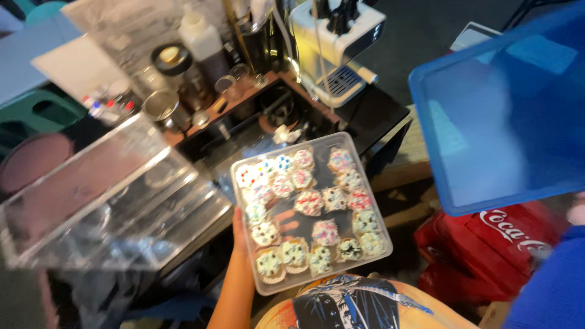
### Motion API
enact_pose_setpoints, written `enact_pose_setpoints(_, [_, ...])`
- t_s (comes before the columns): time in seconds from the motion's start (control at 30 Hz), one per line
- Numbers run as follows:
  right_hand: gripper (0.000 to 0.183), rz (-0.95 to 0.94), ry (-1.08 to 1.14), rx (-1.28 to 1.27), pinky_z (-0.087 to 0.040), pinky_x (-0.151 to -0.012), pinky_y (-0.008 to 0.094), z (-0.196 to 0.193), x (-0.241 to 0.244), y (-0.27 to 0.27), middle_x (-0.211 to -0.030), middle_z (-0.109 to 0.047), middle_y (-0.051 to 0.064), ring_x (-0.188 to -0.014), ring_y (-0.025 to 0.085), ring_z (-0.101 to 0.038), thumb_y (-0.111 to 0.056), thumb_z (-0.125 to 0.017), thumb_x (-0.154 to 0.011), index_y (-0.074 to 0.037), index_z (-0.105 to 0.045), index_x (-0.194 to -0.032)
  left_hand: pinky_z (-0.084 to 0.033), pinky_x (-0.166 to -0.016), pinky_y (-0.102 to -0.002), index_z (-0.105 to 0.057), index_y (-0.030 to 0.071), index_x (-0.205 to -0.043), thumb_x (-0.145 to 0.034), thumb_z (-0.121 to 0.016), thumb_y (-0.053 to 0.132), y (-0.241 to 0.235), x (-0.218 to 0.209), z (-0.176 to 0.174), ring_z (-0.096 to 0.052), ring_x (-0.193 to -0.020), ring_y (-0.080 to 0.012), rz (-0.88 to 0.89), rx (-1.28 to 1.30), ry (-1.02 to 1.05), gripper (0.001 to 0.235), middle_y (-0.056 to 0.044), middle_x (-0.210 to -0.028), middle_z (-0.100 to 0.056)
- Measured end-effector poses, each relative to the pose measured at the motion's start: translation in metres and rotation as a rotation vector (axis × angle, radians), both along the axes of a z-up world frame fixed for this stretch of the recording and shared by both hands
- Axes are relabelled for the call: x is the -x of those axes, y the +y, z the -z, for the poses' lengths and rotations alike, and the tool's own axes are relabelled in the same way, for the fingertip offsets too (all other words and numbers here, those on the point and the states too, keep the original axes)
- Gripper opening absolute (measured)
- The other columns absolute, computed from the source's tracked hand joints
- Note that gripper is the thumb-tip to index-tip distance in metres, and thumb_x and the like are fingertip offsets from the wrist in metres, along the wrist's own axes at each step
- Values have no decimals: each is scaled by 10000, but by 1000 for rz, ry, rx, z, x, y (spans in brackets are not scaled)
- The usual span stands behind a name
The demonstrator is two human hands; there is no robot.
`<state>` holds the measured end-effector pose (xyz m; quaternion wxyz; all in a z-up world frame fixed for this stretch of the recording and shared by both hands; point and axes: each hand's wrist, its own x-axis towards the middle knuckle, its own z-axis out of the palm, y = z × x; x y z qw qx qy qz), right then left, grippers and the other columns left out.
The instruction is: The person wipes the inside and outside of a clear acrylic display case with a cloth, then takes a tray of decorated mini cakes and uses tongs to transfer several cakes into the case.
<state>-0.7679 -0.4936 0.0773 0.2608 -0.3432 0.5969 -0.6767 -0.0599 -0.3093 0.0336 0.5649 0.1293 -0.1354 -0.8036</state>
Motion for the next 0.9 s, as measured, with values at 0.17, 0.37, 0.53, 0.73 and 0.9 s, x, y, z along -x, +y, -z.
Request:
enact_pose_setpoints(0.17, [211, 38, -94, -133, -390, -378, 333, 55, -19, -65, -693, -551, 71, -486, 183, -513, -290, -548, -1127, -121, -541, -1001, -508, -910, -662, -332, 98, -1574, -776, -513, 885, -28, -8, -9, -553, -1214, -574, -116, -40, -100, 1134, -391, -1453, -480])
enact_pose_setpoints(0.37, [244, -126, -319, -180, -441, -385, 371, 113, -101, -139, -638, -502, 58, -448, 207, -528, -278, -594, -1096, -86, -556, -950, -515, -902, -666, -339, 128, -1562, -749, -531, 883, -52, -4, -21, -564, -1199, -576, -256, -86, -121, 1126, -383, -1463, -455])
enact_pose_setpoints(0.53, [180, -6, -313, -298, -427, -435, 314, 146, -163, -194, -750, -612, 35, -521, 151, -537, -279, -594, -1019, -107, -640, -1039, -487, -911, -682, -340, 134, -1565, -782, -496, 915, -64, 7, -22, -535, -1234, -596, -328, -87, -97, 1117, -406, -1490, -411])
enact_pose_setpoints(0.73, [371, -73, -466, -435, -428, -479, 281, 172, -190, -205, -836, -561, 14, -609, 123, -519, -498, -677, -1030, -180, -609, -1210, -486, -920, -667, -347, 198, -1586, -766, -489, 909, -80, 26, -22, -516, -1245, -582, -315, -162, -109, 1095, -363, -1524, -411])
enact_pose_setpoints(0.9, [510, -269, -315, -567, -422, -512, 334, 194, -217, -178, -1014, -676, 31, -714, 211, -615, -509, -678, -956, -225, -512, -1345, -483, -917, -674, -360, 210, -1579, -777, -498, 893, -107, 49, -14, -524, -1245, -574, -229, -161, -16, 1062, -345, -1518, -425])
